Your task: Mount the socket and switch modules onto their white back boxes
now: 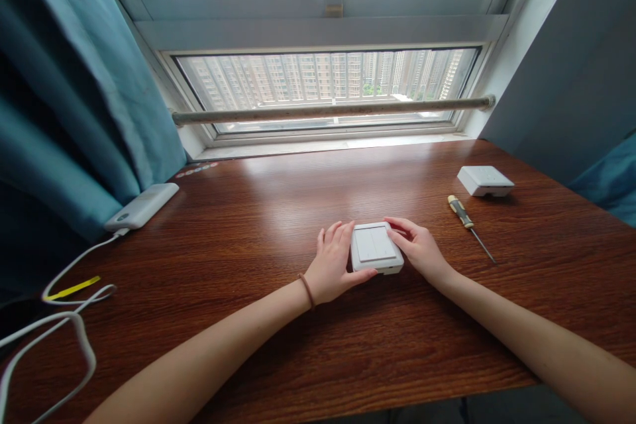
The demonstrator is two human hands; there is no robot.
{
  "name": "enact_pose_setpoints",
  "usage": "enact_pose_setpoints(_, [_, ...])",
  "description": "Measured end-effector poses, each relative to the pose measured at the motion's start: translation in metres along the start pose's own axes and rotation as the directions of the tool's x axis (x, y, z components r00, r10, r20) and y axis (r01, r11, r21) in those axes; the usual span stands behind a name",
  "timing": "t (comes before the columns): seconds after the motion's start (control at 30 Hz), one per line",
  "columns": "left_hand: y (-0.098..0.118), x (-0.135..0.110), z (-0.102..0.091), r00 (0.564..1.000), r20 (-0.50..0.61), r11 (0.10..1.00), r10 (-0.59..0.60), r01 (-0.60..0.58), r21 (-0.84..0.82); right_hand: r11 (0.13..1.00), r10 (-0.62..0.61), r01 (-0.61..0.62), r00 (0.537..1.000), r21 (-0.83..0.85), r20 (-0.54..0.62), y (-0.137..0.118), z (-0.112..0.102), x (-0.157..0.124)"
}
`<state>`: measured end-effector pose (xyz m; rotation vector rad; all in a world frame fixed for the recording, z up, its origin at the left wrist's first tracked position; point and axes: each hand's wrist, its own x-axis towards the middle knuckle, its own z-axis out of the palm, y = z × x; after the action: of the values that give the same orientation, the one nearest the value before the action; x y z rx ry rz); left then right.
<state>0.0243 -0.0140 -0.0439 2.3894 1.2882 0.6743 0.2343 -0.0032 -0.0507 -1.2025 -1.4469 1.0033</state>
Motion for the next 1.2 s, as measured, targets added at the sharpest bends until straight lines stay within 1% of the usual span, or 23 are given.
enact_pose_setpoints(0.13, [0.0017, 0.0012, -0.0023, 1.0, -0.006, 1.0, -0.015, 0.014, -0.023, 0.998, 0.06, -0.06, 0.998, 0.025, 0.0, -0.001, 0.0011, 0.0003])
enact_pose_setpoints(0.27, [-0.0003, 0.0022, -0.0045, 1.0, -0.004, 0.997, -0.031, 0.03, -0.069, 0.994, 0.093, -0.094, 0.996, 0.057, 0.013, -0.0031, 0.0021, 0.0001])
enact_pose_setpoints(0.43, [-0.0035, 0.0019, -0.0056, 0.999, 0.001, 0.994, -0.04, 0.04, -0.103, 0.995, 0.073, -0.075, 0.996, 0.06, 0.044, -0.0045, 0.0021, 0.0001])
enact_pose_setpoints(0.73, [-0.0004, 0.0023, -0.0084, 0.999, 0.028, 0.996, -0.035, 0.037, -0.077, 1.0, 0.003, -0.003, 1.0, -0.017, 0.005, -0.0007, -0.001, 0.0014])
enact_pose_setpoints(1.0, [-0.0028, 0.0028, -0.0065, 0.998, 0.034, 0.996, -0.053, 0.056, -0.072, 0.997, 0.064, -0.065, 0.997, 0.048, 0.031, -0.002, 0.0015, 0.0])
enact_pose_setpoints(1.2, [-0.002, 0.0026, -0.0062, 0.997, 0.031, 0.995, -0.066, 0.068, -0.08, 0.991, 0.099, -0.1, 0.995, 0.088, 0.011, 0.003, 0.0032, 0.0009])
